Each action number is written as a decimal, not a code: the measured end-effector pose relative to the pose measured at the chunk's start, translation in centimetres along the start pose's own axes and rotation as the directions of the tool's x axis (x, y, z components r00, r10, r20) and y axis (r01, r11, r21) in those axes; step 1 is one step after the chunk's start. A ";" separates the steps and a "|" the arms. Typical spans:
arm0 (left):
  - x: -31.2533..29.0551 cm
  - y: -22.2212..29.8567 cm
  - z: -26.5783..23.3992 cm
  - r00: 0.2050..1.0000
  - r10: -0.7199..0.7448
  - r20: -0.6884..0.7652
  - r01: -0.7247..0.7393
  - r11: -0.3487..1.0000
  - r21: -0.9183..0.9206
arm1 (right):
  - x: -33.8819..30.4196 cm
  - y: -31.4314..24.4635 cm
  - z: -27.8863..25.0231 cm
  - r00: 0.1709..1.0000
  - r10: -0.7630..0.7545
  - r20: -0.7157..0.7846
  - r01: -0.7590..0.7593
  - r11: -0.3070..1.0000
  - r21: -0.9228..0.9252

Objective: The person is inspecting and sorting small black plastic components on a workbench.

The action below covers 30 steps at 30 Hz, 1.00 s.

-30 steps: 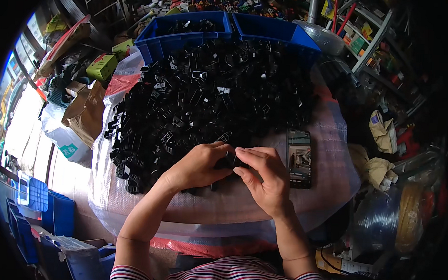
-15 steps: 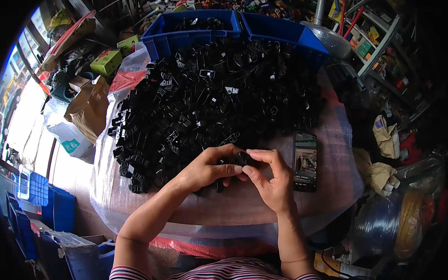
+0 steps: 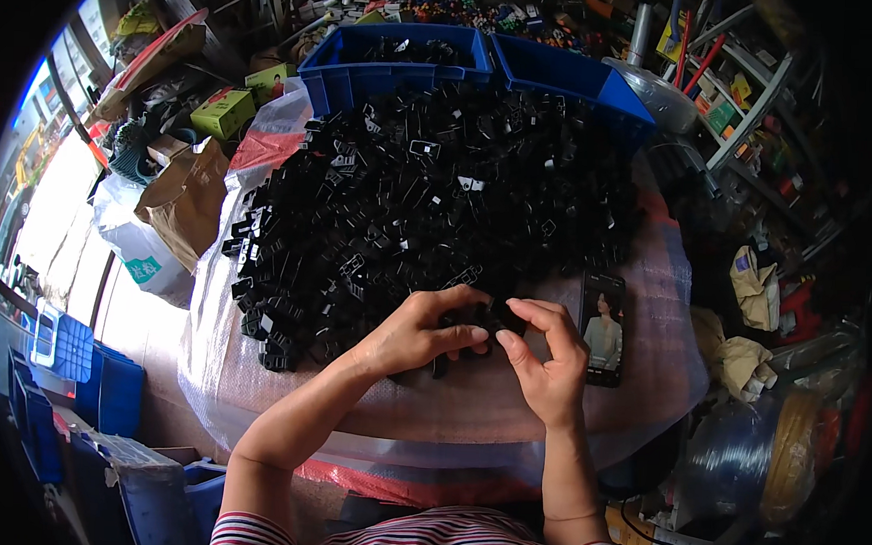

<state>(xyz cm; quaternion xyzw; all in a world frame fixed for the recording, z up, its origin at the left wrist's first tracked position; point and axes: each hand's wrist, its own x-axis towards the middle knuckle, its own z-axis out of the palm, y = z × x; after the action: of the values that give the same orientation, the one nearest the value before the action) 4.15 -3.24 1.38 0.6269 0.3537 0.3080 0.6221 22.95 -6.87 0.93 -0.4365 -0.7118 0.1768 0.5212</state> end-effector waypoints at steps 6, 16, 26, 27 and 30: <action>-0.2 0.0 -0.2 0.998 0.051 -0.024 -0.052 0.998 -0.035 | 0.3 0.4 0.4 0.997 -0.080 0.002 0.080 0.996 0.036; -0.3 0.4 -0.2 0.999 0.038 0.006 -0.038 0.998 -0.044 | 0.4 0.4 1.1 0.985 -0.169 -0.020 0.169 0.986 -0.007; -0.4 -0.6 0.7 0.941 0.198 -0.274 -0.242 0.961 -0.136 | -0.3 -1.0 4.3 0.950 0.287 0.122 -0.312 0.879 0.362; -0.8 -0.8 0.8 0.935 0.196 -0.296 -0.232 0.968 -0.094 | -0.2 -0.9 4.3 0.934 0.312 0.173 -0.357 0.800 0.482; -0.3 -0.6 0.5 0.940 0.145 -0.308 -0.200 0.968 -0.154 | 0.7 0.2 3.5 0.921 0.266 0.285 -0.385 0.732 0.562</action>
<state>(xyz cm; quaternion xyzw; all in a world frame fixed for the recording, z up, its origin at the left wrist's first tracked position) 4.38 -3.83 0.81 0.5428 0.3558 0.4825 0.5882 19.87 -5.51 -0.12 -0.3455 -0.5738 0.5246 0.5256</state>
